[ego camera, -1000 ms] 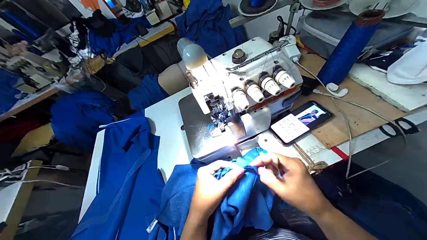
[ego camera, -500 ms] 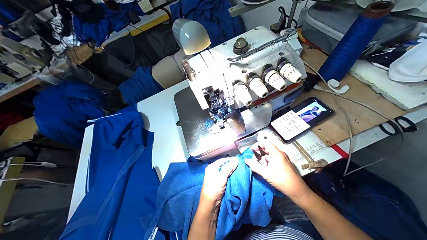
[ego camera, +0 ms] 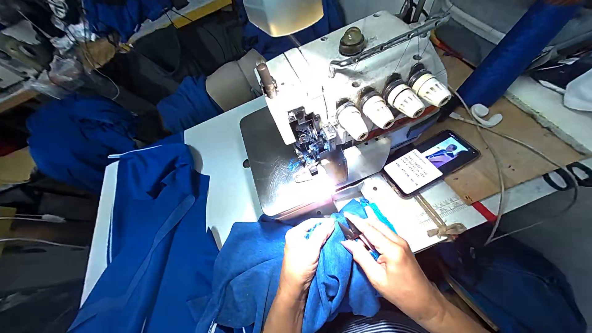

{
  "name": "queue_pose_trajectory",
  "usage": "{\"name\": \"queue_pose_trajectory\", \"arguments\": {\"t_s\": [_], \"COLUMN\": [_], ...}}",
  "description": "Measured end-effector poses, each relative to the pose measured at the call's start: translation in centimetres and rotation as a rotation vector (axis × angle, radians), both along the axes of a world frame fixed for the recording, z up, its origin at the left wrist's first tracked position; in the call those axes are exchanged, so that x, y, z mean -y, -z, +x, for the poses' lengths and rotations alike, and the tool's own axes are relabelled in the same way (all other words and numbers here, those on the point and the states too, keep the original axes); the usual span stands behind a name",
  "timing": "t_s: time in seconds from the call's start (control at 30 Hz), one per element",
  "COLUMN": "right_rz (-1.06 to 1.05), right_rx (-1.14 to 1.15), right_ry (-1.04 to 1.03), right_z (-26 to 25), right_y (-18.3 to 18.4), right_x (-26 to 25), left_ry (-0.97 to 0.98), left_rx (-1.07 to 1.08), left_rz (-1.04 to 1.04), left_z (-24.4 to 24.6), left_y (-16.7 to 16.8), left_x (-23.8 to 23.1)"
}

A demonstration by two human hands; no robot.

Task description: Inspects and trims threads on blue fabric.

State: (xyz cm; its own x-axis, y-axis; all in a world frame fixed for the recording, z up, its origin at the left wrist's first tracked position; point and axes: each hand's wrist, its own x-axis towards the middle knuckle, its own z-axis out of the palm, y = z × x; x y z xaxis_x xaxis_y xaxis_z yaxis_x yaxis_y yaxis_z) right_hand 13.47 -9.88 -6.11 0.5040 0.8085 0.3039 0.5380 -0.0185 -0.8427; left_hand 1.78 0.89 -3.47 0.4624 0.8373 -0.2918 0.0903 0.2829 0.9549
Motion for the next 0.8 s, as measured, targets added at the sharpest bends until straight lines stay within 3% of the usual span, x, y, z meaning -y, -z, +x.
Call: {"name": "queue_pose_trajectory", "arguments": {"t_s": [0.8], "right_rz": [0.006], "right_rx": [-0.038], "right_ry": [0.003], "right_z": [0.10], "right_y": [0.07], "right_x": [0.17], "left_ry": [0.002], "left_rx": [0.072], "left_rz": [0.071], "left_z": [-0.13], "left_y": [0.47], "left_x": [0.20]}}
